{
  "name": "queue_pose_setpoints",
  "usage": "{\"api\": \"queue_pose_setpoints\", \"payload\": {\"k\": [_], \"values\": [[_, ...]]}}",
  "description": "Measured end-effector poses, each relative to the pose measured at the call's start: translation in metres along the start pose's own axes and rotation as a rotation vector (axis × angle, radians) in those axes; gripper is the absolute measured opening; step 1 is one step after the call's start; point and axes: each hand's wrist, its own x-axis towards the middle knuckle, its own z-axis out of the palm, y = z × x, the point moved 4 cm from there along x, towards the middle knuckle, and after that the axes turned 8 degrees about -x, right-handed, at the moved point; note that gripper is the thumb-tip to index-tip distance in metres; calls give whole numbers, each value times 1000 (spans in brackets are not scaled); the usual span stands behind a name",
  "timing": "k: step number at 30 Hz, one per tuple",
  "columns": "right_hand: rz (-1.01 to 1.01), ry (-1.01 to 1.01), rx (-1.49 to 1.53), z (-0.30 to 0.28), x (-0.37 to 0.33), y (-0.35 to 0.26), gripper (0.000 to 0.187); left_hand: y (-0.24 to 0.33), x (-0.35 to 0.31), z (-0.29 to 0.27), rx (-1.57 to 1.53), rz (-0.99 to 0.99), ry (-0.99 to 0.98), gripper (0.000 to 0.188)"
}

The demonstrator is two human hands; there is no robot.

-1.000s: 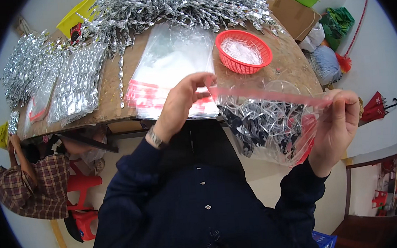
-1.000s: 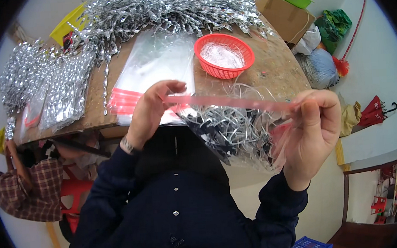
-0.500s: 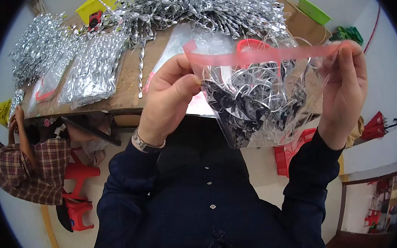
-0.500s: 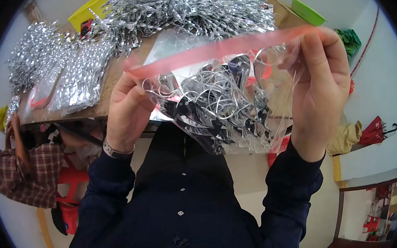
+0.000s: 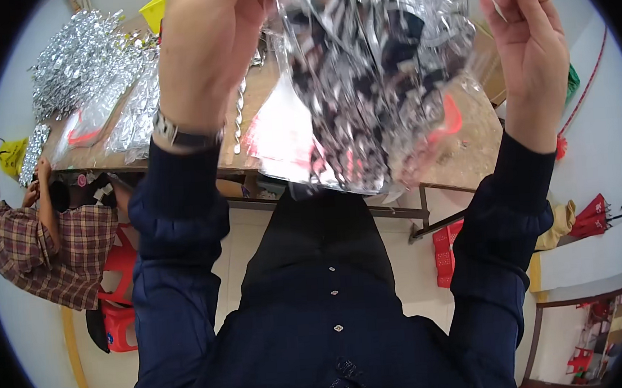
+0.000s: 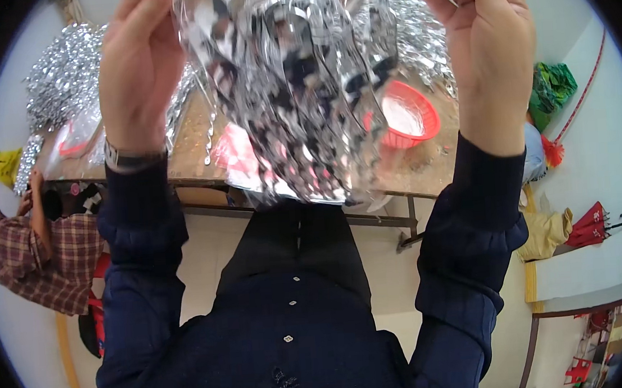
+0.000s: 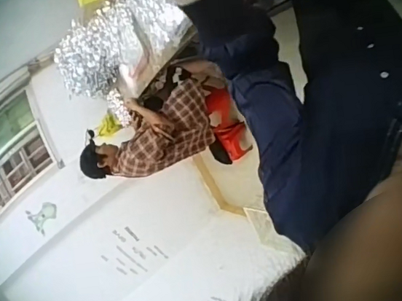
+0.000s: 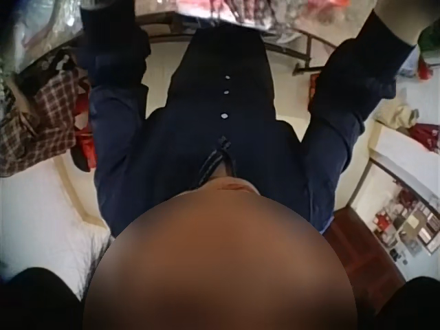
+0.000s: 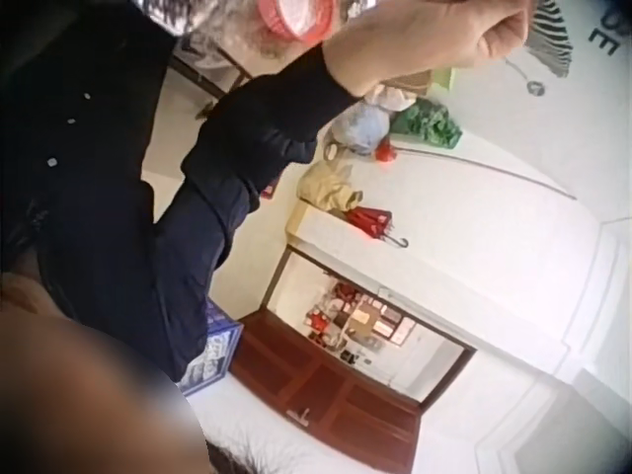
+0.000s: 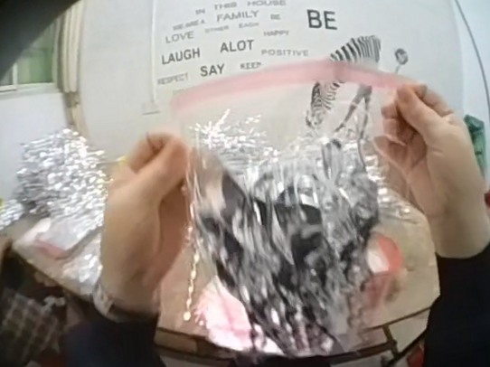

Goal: Packaging silver tinsel garlands into plastic bags.

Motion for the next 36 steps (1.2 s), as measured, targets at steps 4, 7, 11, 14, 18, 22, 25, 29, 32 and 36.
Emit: {"api": "queue_pose_setpoints", "payload": {"k": [4, 7, 11, 14, 18, 22, 25, 29, 32, 36], "values": [[26, 191, 59, 24, 4, 23, 10, 7, 25, 3, -217, 134, -21, 10], [-38, -92, -14, 29, 10, 84, 15, -23, 22, -15, 393, 276, 84, 9], [115, -28, -33, 28, 12, 136, 13, -45, 21, -59, 458, 314, 280, 8], [128, -54, 44, 24, 17, 135, 10, -40, 25, -61, 232, 154, 333, 5], [84, -69, 95, 31, 25, 131, 10, -37, 31, -80, 267, 39, 169, 22], [89, -61, 83, 35, 25, 129, 10, -48, 24, -85, 242, -66, 71, 18], [117, -74, 138, 42, 19, 126, 10, -45, 23, -90, 195, -5, 85, 15], [213, -113, 88, 46, 10, 127, 12, -46, 19, -82, 205, 44, 203, 14], [162, -160, 69, 48, 11, 127, 10, -42, 17, -84, 271, 204, 233, 13], [150, -140, -32, 45, 15, 135, 5, -40, 17, -82, 519, 336, 273, 13]]}}
